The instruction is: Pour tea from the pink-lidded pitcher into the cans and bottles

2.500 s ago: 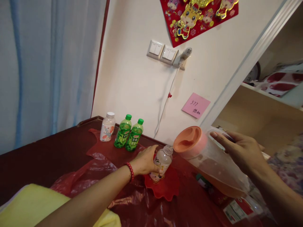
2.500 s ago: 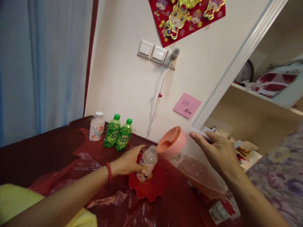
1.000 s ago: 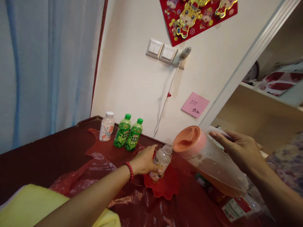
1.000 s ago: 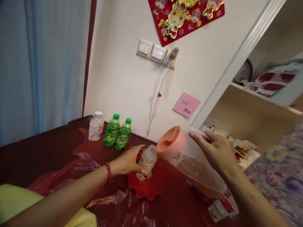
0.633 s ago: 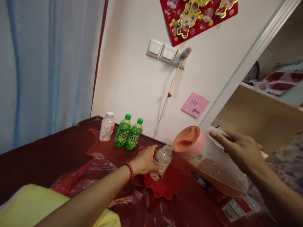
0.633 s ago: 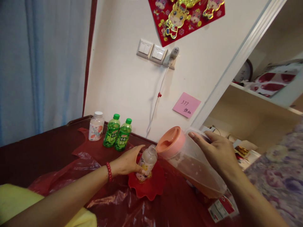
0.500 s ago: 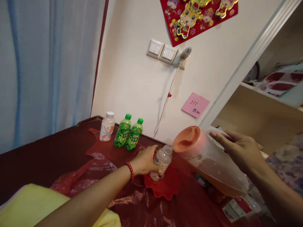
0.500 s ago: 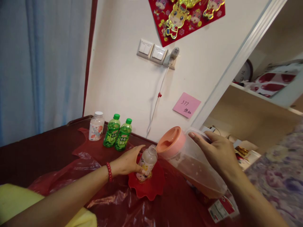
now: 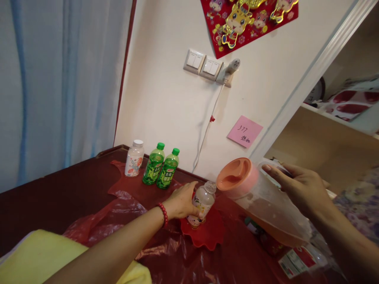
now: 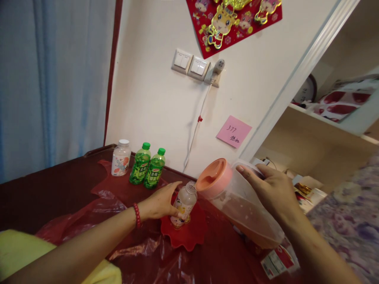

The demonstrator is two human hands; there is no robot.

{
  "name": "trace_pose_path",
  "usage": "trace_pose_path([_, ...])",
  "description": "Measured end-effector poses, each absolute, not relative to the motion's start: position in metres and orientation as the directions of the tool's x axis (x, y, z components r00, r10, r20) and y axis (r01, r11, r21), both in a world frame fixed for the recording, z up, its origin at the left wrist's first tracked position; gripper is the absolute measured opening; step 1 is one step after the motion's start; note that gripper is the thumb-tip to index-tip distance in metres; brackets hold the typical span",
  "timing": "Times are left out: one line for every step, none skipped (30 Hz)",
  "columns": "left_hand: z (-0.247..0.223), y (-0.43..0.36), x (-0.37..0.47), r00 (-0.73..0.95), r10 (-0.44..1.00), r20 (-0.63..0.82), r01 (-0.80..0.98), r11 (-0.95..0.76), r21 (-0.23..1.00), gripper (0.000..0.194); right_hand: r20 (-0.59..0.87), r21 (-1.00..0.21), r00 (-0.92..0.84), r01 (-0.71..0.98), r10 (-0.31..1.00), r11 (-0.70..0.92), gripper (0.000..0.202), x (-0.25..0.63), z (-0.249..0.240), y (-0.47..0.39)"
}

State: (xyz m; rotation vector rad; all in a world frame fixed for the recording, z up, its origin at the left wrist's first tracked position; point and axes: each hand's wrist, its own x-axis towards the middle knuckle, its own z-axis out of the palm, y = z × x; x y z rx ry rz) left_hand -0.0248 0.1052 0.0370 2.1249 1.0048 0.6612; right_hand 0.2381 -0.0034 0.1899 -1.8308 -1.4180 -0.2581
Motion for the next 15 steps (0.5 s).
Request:
trace_pose_path([0.0374, 0.1049, -0.0247, 0.569, 0.810, 0.141, 0.466, -0.459, 0.757, 0.111, 0.586, -0.456, 0.356, 0.887, 0.728, -0.067, 0.067, 0.2383, 0.1897, -0.0033])
trace_pose_path([0.0379, 0.1046, -0.0245, 0.566, 0.813, 0.134, 0.470, -0.453, 0.758, 0.111, 0.584, -0.454, 0.358, 0.888, 0.728, -0.072, 0.067, 0.2384, 0.1897, -0.0032])
trace_pose_path([0.0382, 0.1043, -0.0244, 0.565, 0.814, 0.135, 0.469, -0.451, 0.760, 0.111, 0.586, -0.451, 0.358, 0.889, 0.727, -0.075, 0.067, 0.2385, 0.1897, -0.0032])
trace_pose_path([0.0385, 0.1040, -0.0243, 0.562, 0.816, 0.138, 0.467, -0.450, 0.761, 0.111, 0.591, -0.445, 0.356, 0.892, 0.724, -0.076, 0.067, 0.2386, 0.1898, -0.0031])
trace_pose_path([0.0387, 0.1038, -0.0243, 0.560, 0.816, 0.142, 0.465, -0.451, 0.761, 0.111, 0.597, -0.439, 0.353, 0.895, 0.721, -0.075, 0.067, 0.2387, 0.1900, -0.0031])
trace_pose_path([0.0388, 0.1036, -0.0243, 0.560, 0.816, 0.145, 0.465, -0.454, 0.760, 0.110, 0.603, -0.434, 0.350, 0.898, 0.717, -0.073, 0.067, 0.2388, 0.1902, -0.0032])
trace_pose_path([0.0389, 0.1034, -0.0243, 0.560, 0.816, 0.145, 0.466, -0.455, 0.759, 0.110, 0.606, -0.431, 0.347, 0.899, 0.716, -0.070, 0.067, 0.2390, 0.1904, -0.0033])
trace_pose_path([0.0390, 0.1034, -0.0244, 0.562, 0.815, 0.142, 0.468, -0.456, 0.757, 0.110, 0.606, -0.431, 0.346, 0.900, 0.716, -0.069, 0.067, 0.2391, 0.1906, -0.0035])
trace_pose_path([0.0391, 0.1034, -0.0244, 0.563, 0.815, 0.138, 0.471, -0.454, 0.756, 0.110, 0.603, -0.432, 0.345, 0.899, 0.719, -0.069, 0.067, 0.2392, 0.1907, -0.0037])
trace_pose_path([0.0391, 0.1035, -0.0244, 0.564, 0.815, 0.135, 0.474, -0.453, 0.755, 0.111, 0.598, -0.434, 0.346, 0.898, 0.723, -0.071, 0.067, 0.2394, 0.1908, -0.0039])
trace_pose_path([0.0392, 0.1036, -0.0243, 0.565, 0.814, 0.132, 0.474, -0.452, 0.756, 0.111, 0.594, -0.438, 0.348, 0.896, 0.726, -0.072, 0.067, 0.2395, 0.1908, -0.0041])
trace_pose_path([0.0392, 0.1037, -0.0243, 0.565, 0.815, 0.131, 0.473, -0.450, 0.757, 0.112, 0.590, -0.440, 0.349, 0.895, 0.728, -0.072, 0.067, 0.2396, 0.1907, -0.0043])
trace_pose_path([0.0393, 0.1037, -0.0242, 0.564, 0.815, 0.132, 0.471, -0.449, 0.759, 0.112, 0.590, -0.442, 0.351, 0.894, 0.728, -0.072, 0.067, 0.2396, 0.1906, -0.0044])
trace_pose_path([0.0395, 0.1037, -0.0242, 0.564, 0.815, 0.133, 0.469, -0.449, 0.761, 0.112, 0.589, -0.444, 0.352, 0.893, 0.727, -0.073, 0.068, 0.2395, 0.1905, -0.0043])
trace_pose_path([0.0398, 0.1035, -0.0242, 0.564, 0.815, 0.134, 0.466, -0.448, 0.763, 0.112, 0.589, -0.445, 0.354, 0.893, 0.726, -0.074, 0.068, 0.2393, 0.1904, -0.0042])
